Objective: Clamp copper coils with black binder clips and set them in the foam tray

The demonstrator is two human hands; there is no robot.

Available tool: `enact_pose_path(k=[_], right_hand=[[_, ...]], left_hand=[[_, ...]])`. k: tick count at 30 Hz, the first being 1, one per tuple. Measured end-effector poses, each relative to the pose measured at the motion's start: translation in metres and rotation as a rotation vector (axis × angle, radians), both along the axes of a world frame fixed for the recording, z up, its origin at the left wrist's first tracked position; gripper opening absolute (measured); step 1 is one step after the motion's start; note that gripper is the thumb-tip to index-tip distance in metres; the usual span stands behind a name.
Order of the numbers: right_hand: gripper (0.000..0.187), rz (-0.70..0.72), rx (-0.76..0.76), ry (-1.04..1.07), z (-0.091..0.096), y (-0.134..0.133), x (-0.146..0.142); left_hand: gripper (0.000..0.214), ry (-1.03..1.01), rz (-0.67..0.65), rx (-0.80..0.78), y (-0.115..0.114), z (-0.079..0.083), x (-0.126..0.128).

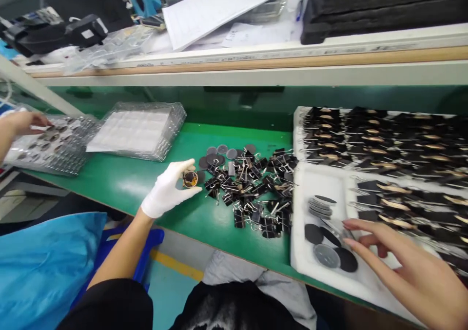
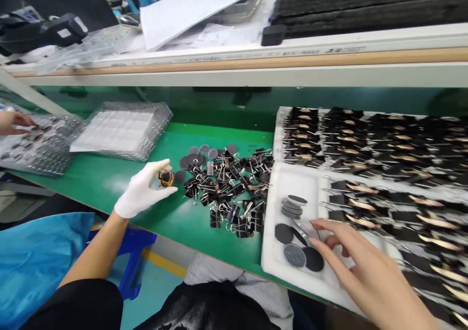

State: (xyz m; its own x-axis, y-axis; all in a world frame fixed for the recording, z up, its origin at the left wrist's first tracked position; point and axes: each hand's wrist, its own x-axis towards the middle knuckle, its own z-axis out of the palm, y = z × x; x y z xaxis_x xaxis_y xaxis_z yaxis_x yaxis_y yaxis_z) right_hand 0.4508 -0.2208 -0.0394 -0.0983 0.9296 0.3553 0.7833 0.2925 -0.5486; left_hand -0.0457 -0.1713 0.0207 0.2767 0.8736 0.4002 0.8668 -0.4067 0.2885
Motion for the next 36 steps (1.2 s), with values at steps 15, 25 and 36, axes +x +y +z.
enact_pose_path(k=[15,25,36], right_hand=[[0.034,0.183,-0.149,1.128,0.083,0.055,-0.087],[0.024,0.276,0.069,1.061,0.072,0.075,-0.107],[0.03,0.155,-0.3,1.224,0.054,0.079,-0.109]], left_hand=[[0.08,-0.048,-0.805,0.255,0.063,0.057,0.197],[0.088,-0.163,-0.705,0.221,0.077,0.046,0.189],[0.073,-0.081,-0.724,0.23,0.082,0.036,0.198]])
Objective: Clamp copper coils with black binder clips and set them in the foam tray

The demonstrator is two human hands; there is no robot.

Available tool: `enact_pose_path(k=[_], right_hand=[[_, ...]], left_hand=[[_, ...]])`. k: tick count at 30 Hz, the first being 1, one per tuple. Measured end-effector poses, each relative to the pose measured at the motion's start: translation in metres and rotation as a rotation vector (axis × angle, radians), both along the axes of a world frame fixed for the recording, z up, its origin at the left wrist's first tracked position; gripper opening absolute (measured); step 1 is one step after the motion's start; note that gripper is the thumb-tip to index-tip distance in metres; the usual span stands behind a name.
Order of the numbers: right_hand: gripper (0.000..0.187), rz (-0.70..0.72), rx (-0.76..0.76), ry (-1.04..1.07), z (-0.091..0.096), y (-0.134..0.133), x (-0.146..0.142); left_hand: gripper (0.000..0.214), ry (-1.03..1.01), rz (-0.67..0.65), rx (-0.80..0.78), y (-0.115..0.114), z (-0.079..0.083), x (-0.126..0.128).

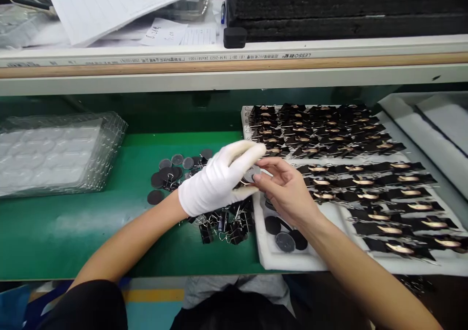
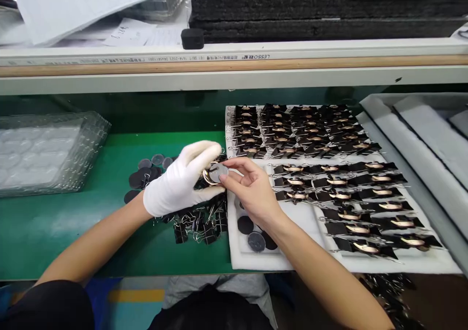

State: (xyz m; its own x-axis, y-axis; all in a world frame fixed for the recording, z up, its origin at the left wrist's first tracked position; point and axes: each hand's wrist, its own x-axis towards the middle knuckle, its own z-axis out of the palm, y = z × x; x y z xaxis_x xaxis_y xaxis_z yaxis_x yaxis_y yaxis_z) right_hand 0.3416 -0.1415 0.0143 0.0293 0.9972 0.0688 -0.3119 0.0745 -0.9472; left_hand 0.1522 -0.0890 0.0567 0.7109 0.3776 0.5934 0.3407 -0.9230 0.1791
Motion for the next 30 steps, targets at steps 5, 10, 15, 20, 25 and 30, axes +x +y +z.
enact_pose_path(k=[5,10,15,20,25,30], right_hand=[[0.051,-0.008,-0.001,0.031,-0.003,0.003,0.002],[0.048,-0.007,0.033,0.007,-0.004,0.004,0.002],[0.041,0.072,-0.001,0.007,-0.003,0.001,0.001],[0.032,0.092,-0.09,0.078,-0.001,0.003,0.007],[0.021,-0.005,-0.107,0.167,0.002,0.008,0.014],[0.019,0.0,-0.106,0.157,0.003,0.007,0.015]], left_hand=[[0.079,-0.018,0.148,-0.153,0.002,0.003,-0.004],[0.031,0.023,0.149,-0.413,0.0,0.008,-0.001],[0.029,0.018,0.184,-0.481,-0.001,0.011,0.001],[0.04,0.313,0.234,-0.49,0.009,0.028,-0.018],[0.032,0.782,0.327,-0.179,0.01,0.02,-0.033],[0.025,0.929,0.26,-0.16,0.007,0.01,-0.027]])
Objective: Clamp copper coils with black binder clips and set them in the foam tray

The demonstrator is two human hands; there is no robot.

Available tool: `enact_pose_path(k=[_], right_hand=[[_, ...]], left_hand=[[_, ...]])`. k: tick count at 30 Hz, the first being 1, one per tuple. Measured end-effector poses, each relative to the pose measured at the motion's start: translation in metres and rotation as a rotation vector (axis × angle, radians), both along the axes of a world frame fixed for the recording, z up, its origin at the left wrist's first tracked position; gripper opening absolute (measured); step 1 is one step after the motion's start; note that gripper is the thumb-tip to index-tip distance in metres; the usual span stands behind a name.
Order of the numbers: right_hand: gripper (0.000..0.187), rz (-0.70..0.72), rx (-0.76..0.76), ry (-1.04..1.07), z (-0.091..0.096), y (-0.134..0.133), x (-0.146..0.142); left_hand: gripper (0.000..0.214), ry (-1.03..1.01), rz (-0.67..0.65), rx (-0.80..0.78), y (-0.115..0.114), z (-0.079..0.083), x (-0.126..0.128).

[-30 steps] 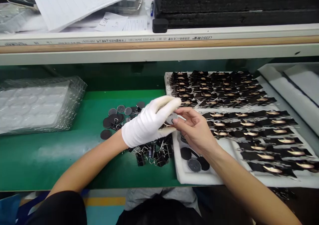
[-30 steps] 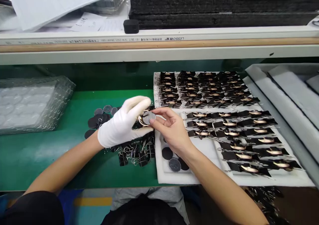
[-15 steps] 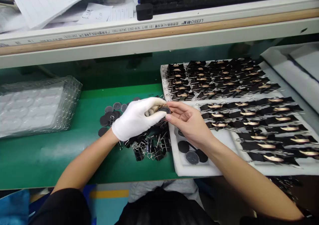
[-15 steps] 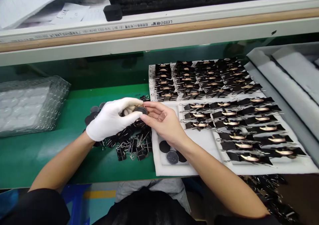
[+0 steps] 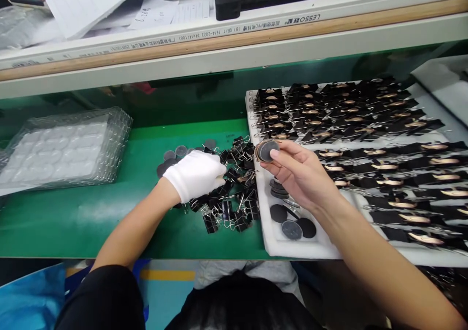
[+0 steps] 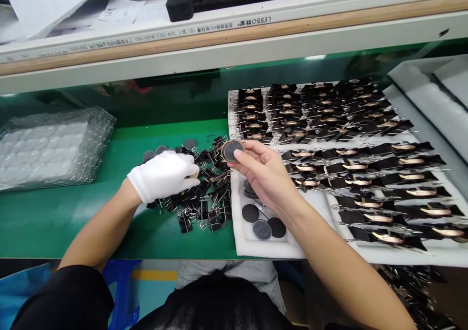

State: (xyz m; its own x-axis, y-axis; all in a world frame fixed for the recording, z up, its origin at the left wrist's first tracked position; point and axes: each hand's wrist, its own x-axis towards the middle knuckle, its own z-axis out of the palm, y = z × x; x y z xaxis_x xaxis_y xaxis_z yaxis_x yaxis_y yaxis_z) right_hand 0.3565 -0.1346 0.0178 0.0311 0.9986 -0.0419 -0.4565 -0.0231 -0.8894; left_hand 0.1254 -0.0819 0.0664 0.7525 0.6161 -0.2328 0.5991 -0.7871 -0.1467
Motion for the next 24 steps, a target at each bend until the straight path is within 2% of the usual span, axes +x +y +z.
enact_pose_path(k=[4,7,9,13,17,20,24], right_hand=[[0.019,0.045,-0.022,0.073,0.004,-0.001,0.003],[0.018,0.109,-0.03,0.115,0.008,-0.003,0.006],[0.017,0.17,-0.006,0.091,0.009,-0.005,0.007],[0.017,0.292,0.106,-0.053,0.007,-0.011,0.003],[0.015,0.306,0.256,-0.175,0.003,-0.013,-0.001],[0.013,0.269,0.302,-0.171,0.005,-0.012,-0.001],[0.011,0.301,0.34,-0.153,0.009,-0.013,0.002]], left_hand=[[0.031,-0.036,0.041,-0.209,0.014,0.008,-0.007],[0.034,-0.211,0.066,-0.376,0.025,0.019,-0.02],[0.036,-0.356,0.112,-0.411,0.028,0.027,-0.025],[0.038,-0.659,0.26,-0.337,0.015,0.038,-0.014],[0.036,-0.9,0.369,-0.267,-0.008,0.033,0.007],[0.031,-0.9,0.367,-0.287,-0.016,0.026,0.012],[0.034,-0.709,0.35,-0.178,-0.016,0.026,0.01]])
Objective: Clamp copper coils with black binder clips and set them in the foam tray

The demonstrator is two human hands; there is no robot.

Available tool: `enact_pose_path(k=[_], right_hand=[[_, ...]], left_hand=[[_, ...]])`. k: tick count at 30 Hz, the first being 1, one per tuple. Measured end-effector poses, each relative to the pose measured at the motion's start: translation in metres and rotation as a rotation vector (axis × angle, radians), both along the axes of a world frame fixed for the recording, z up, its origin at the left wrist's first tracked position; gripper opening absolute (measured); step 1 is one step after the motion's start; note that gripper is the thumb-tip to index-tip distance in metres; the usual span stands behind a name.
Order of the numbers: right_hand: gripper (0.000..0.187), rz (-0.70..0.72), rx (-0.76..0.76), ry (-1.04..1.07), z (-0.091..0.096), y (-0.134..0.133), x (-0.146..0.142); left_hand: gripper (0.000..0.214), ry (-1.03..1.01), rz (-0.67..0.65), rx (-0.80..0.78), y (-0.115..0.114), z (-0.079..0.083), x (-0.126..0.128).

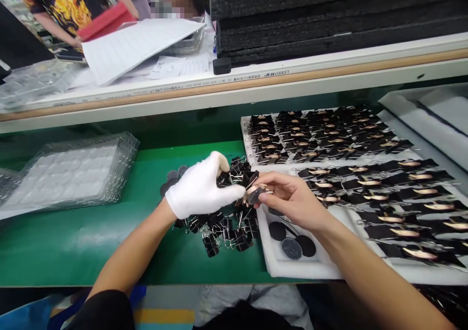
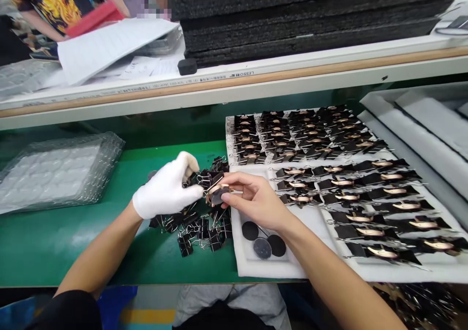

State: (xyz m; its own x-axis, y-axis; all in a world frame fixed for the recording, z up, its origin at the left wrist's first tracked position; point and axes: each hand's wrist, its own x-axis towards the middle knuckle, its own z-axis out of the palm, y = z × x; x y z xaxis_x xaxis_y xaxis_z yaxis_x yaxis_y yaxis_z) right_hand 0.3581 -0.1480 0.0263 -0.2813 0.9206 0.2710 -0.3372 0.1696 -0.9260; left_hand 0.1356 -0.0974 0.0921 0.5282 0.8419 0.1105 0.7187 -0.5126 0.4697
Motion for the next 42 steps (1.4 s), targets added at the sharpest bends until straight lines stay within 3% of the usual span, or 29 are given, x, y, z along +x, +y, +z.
enact_pose_path(k=[2,5,14,19,30,35,42], right_hand=[[0.011,0.019,0.015,0.009,0.0,0.0,0.001],[0.01,0.014,0.017,-0.012,0.0,0.0,0.001],[0.009,0.044,-0.029,-0.137,-0.003,-0.002,0.008],[0.017,0.014,-0.034,-0.251,-0.007,0.001,0.011],[0.03,-0.021,-0.005,-0.391,-0.007,0.0,0.009],[0.03,-0.104,-0.116,-0.256,-0.002,0.002,0.013],[0.031,-0.282,-0.36,0.136,-0.003,0.012,0.013]], left_hand=[[0.032,0.123,-0.068,-0.046,0.0,0.0,0.0],[0.047,0.201,-0.14,-0.104,-0.001,-0.002,0.002],[0.066,0.137,-0.093,-0.109,-0.013,-0.005,0.007],[0.064,0.119,-0.046,-0.098,-0.016,-0.008,0.01],[0.052,0.27,-0.124,-0.195,-0.013,-0.003,0.006],[0.056,0.183,-0.115,-0.171,-0.006,-0.007,0.001],[0.051,-0.006,-0.132,-0.385,-0.001,-0.012,0.001]])
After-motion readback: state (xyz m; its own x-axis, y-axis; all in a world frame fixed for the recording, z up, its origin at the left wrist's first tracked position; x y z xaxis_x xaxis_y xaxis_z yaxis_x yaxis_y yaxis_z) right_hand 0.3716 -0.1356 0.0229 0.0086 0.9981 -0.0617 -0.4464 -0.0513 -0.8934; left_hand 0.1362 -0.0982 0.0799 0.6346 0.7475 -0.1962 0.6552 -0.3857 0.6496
